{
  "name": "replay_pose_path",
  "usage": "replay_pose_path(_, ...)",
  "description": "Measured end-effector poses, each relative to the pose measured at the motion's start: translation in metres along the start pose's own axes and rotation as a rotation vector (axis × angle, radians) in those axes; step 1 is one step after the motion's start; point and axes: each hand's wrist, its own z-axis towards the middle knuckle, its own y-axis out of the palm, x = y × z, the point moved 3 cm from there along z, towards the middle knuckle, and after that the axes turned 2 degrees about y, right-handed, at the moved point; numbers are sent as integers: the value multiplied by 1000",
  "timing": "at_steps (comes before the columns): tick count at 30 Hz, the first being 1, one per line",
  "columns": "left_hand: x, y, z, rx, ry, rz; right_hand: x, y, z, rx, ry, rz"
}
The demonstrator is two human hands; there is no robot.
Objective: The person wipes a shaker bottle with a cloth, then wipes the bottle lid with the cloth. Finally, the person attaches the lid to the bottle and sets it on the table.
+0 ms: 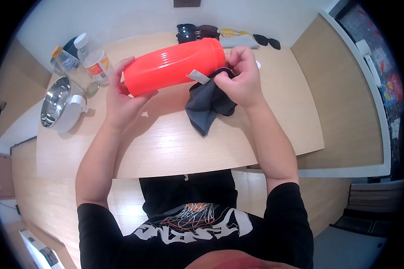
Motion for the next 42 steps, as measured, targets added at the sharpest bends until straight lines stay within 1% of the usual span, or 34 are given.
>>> replay_pose_path(2, 1, -2, 0, -4, -57, -72, -4, 0, 0, -24, -90, -91)
replay_pose_path(5, 5, -3, 2, 27, -179, -171, -11, -1, -1, -88, -124, -235)
replay_pose_path(8, 16, -2, 4, 42, -308, -204, -13, -2, -1, -66, -243, -343)
replay_pose_path(11, 15, -2, 5, 33, -379, -216, -7, -3, 0, -72, -308, -305)
replay_pose_path(15, 4, -7, 6, -12, -440, -264, -16, -2, -1, -67, -234, -309)
replay_pose_path(20, 1, -6, 4, 14, -527, -424, -17, -1, 1, -83, -156, -365)
replay_pose_path(21, 0, -6, 4, 12, -535, -445, -17, -2, 1, -72, -199, -368)
replay_pose_path(23, -3, -8, 3, -31, -627, -500, -12, -5, 2, -53, -285, -373)
replay_pose_path(24, -5, -8, 3, -51, -673, -527, -10, -5, 2, -46, -277, -363)
replay_pose_path(26, -18, -4, -2, -60, -356, -283, -6, -4, 1, -33, -260, -343)
replay_pose_path(27, -11, -1, 1, -63, -197, -161, -3, -3, 1, -29, -216, -289)
replay_pose_path(30, 13, 7, -3, 13, -92, -90, 4, -1, 1, -25, -112, -154)
replay_pose_path(32, 12, 0, -1, 4, -147, -55, 5, -1, 1, -32, -83, -98)
replay_pose_path(33, 11, -2, 0, -1, -174, -38, 3, -1, 0, -60, -87, -131)
replay_pose_path(36, 8, -3, 1, -14, -311, -186, -3, -3, -1, -129, -98, -200)
replay_pose_path(39, 6, -3, 3, -10, -261, -129, -4, -4, 1, -155, -115, -219)
replay_pose_path(42, 5, -4, 5, 37, -339, -259, -4, -5, 1, -164, -146, -200)
